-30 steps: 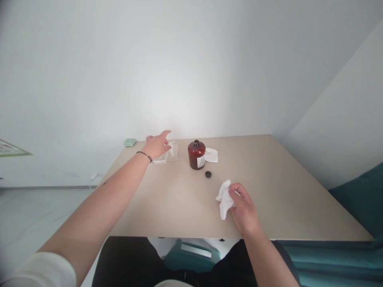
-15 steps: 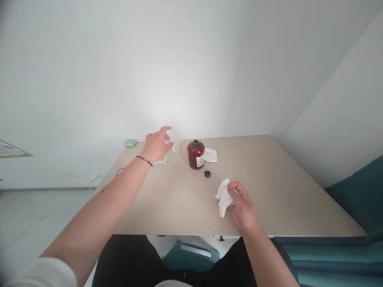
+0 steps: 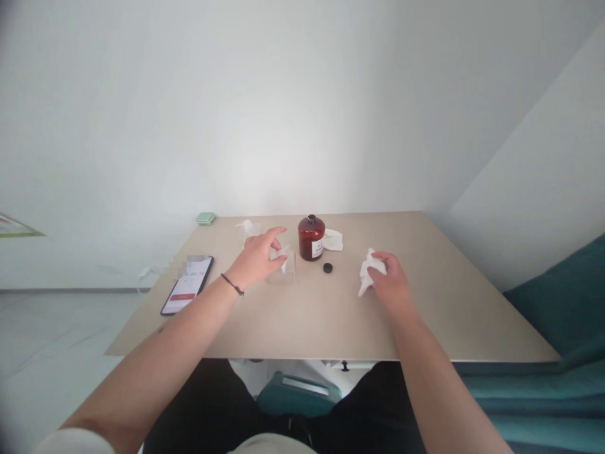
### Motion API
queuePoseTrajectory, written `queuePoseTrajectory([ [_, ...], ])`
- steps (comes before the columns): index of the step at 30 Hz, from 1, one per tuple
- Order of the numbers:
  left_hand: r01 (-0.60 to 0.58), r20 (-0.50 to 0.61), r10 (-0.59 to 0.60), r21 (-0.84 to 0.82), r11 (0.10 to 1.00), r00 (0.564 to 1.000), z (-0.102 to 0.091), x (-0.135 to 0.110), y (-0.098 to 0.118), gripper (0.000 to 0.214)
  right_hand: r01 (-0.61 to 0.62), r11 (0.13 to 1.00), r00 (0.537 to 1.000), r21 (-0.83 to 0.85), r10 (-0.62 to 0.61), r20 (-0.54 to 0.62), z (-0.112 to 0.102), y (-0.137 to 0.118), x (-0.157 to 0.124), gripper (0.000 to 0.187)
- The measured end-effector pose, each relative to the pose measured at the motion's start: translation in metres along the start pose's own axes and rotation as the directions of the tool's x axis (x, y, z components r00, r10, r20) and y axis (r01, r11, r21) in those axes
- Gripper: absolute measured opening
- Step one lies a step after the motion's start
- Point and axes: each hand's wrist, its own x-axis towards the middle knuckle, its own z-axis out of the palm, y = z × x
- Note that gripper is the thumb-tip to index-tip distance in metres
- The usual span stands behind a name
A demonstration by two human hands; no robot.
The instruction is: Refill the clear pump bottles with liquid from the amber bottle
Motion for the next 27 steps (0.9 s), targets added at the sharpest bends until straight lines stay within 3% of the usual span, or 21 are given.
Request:
queuePoseTrajectory([
  [3, -0.007, 0.015, 0.007, -0.001, 1.000, 1.000, 0.003, 0.001, -0.001, 0.058, 0.142, 0.863, 0.984, -0.485, -0.176, -0.024, 0.003, -0.013, 0.036, 0.045],
  [6, -0.042, 0.032, 0.042, -0.018, 0.999, 0.999, 0.004, 0.001, -0.002, 0.059, 0.192, 0.704, 0.976, -0.684, -0.207, 0.061, 0.019, -0.028, 0.052, 0.054],
  [11, -0.069, -0.020, 0.067, -0.086, 0.994, 0.998, 0.012, -0.003, -0.011, 0.056, 0.238, 0.541, 0.967, -0.807, -0.206, 0.147, 0.048, -0.027, 0.051, 0.053],
  [16, -0.090, -0.088, 0.072, -0.216, 0.972, 0.994, 0.031, -0.012, -0.028, 0.055, 0.290, 0.421, 0.953, -0.860, -0.209, 0.219, 0.048, -0.011, 0.049, 0.046],
  [20, -0.079, 0.009, 0.088, -0.346, 0.935, 0.996, 0.040, -0.023, -0.047, 0.089, 0.355, 0.409, 0.924, -0.841, -0.291, 0.249, 0.046, 0.002, 0.054, 0.043],
  [24, -0.030, 0.114, 0.083, -0.406, 0.913, 0.990, 0.039, -0.026, -0.058, 0.110, 0.484, 0.451, 0.835, -0.750, -0.495, 0.241, 0.045, 0.008, 0.063, 0.040],
  [27, 0.049, 0.168, 0.021, -0.404, 0.914, 0.986, 0.040, -0.024, -0.059, 0.109, 0.615, 0.443, 0.690, -0.652, -0.702, 0.174, 0.043, -0.003, 0.056, 0.030],
])
